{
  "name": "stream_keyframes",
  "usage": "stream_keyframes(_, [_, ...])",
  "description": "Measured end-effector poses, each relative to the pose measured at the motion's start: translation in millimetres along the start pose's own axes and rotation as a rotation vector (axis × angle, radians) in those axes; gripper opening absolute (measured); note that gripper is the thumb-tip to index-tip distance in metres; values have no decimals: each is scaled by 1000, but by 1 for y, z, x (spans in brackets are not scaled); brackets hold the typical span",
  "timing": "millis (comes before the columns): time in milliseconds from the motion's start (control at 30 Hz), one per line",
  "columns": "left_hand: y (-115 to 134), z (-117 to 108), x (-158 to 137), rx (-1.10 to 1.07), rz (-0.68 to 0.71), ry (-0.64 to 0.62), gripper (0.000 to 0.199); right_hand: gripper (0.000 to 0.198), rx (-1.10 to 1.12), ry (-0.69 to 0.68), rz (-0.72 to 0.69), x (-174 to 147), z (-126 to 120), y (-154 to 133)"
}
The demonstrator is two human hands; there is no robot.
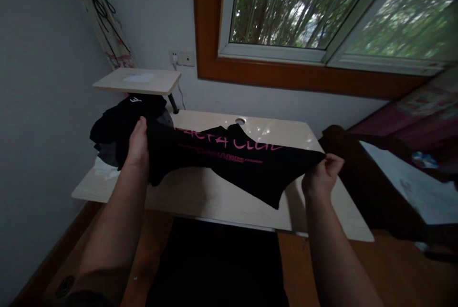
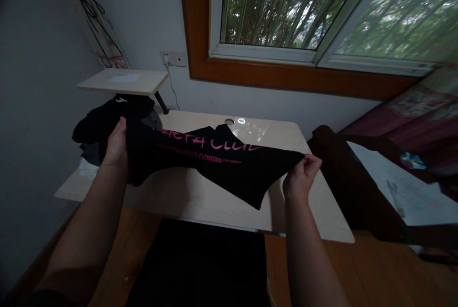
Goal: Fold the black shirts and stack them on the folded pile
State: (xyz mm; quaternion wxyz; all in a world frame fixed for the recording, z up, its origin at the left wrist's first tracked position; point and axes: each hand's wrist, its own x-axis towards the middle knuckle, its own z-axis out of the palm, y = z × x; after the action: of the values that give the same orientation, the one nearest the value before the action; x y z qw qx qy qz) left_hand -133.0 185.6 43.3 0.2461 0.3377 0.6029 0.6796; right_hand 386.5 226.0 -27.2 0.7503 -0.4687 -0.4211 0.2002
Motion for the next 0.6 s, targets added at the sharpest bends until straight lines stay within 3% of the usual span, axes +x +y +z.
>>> stream_keyframes(67, [-11, -5, -19, 131, -89, -45, 46, 36, 27, -23, 107, 0, -5, 4])
stream_keyframes(200, [-21, -18, -48, 580, -167, -575, 41, 39, 52, -52, 248, -1, -6, 7])
stream_keyframes(300, [-22, -28, -60, 871, -104, -791, 41, 35, 4, -141, 317, 0, -5, -2])
stream_keyframes(367, [-21, -32, -64, 1015, -39, -800, 48, 32, -63, -225, 312, 2, -1, -13])
stream_keyframes(467, [-17, -26, -67, 1150, 165, -707, 52, 34, -199, -361, 226, 6, 11, -33])
stream_keyframes(600, [-16, 8, -65, 1180, 460, -694, 38, 34, -367, -546, 134, 10, 40, -49])
